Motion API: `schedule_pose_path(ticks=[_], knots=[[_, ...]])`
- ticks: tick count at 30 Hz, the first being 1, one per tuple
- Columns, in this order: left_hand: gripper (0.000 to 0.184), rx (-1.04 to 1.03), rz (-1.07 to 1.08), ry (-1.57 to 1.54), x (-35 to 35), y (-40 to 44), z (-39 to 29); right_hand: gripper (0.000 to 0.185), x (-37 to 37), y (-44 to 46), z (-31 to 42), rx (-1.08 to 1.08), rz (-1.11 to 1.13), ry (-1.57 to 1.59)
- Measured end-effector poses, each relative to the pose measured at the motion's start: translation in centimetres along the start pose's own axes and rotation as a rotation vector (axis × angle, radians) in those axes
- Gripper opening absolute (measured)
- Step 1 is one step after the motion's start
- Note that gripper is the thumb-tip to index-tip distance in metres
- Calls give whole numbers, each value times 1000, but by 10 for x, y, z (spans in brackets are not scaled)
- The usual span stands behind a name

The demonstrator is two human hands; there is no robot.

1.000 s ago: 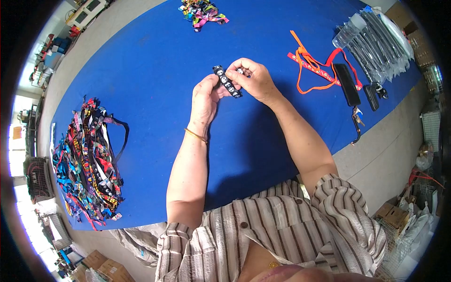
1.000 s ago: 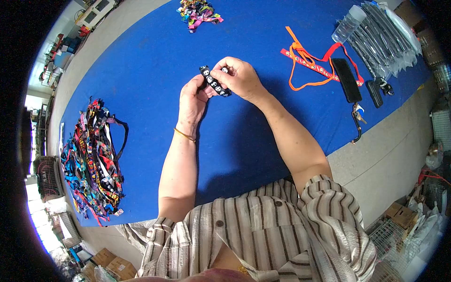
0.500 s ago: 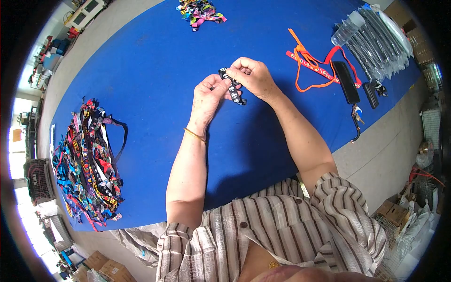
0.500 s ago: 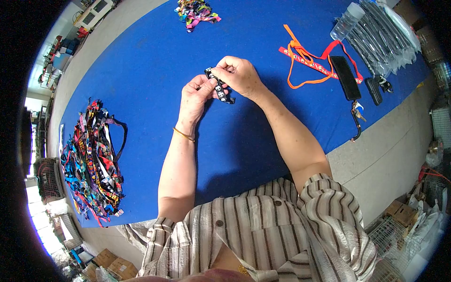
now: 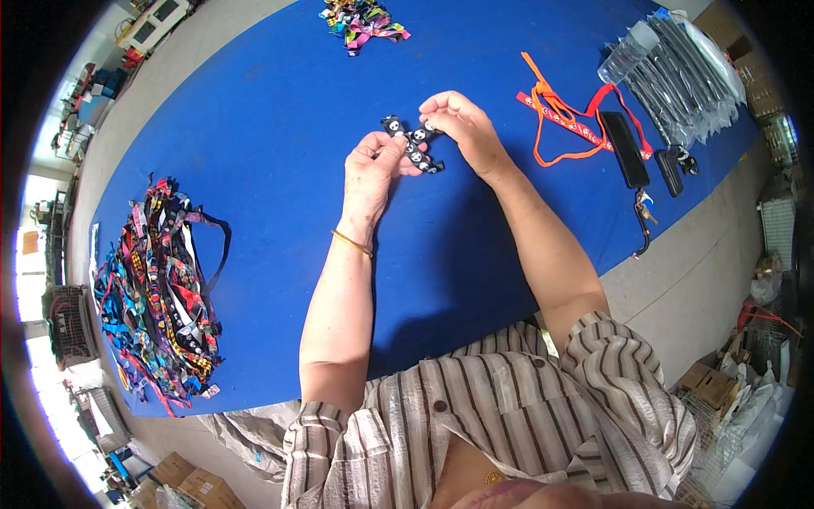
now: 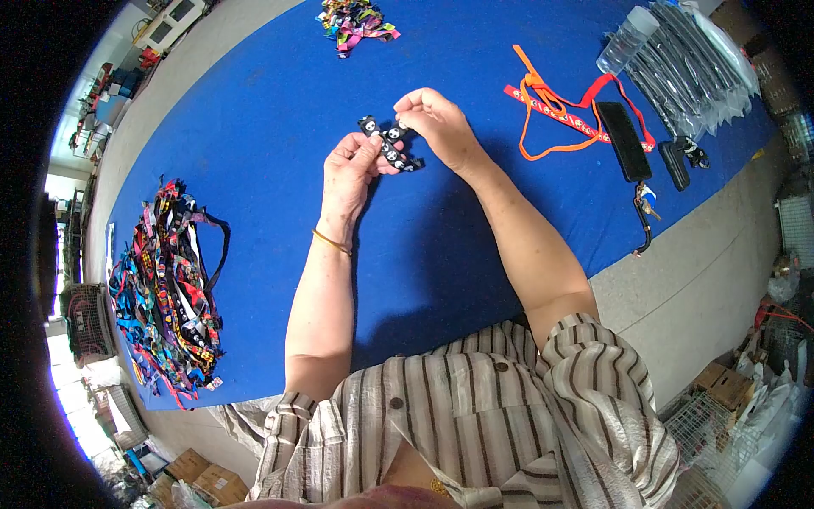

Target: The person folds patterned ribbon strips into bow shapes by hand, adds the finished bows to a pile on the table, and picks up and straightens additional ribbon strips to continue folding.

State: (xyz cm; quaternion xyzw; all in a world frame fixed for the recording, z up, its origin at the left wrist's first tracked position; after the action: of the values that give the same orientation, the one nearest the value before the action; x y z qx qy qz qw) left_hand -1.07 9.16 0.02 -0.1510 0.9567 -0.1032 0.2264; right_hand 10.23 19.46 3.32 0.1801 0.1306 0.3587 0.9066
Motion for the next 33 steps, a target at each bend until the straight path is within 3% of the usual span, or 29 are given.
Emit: schedule_pose_path(ticks=[3, 7, 15, 27, 33], knots=[[13, -15, -11, -53, 6, 2, -2, 31, -8, 0, 4, 24, 110, 26], [14, -14, -1, -67, 7, 2, -2, 35, -15, -3, 5, 31, 181, -70], [16, -20, -48, -56, 9, 1, -2, 30, -16, -2, 6, 47, 158, 0], [20, 11, 62, 27, 0, 0, 1, 26, -3, -1, -2, 112, 35, -25], [17, -65, -23, 101, 17, 5, -3, 25, -1, -1, -2, 66, 55, -9]])
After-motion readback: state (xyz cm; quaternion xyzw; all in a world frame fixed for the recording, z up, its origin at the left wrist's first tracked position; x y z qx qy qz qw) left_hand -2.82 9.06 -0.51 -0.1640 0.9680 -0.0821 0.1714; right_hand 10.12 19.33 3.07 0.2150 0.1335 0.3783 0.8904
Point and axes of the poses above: each hand's wrist, its own y-axis towards the middle knuckle, its own x-axis out of the back of the hand, z = x × y, the point moved 10 cm from there along y, towards the middle knuckle, and after that the axes turned 14 degrees about x, right-handed, at the moved point
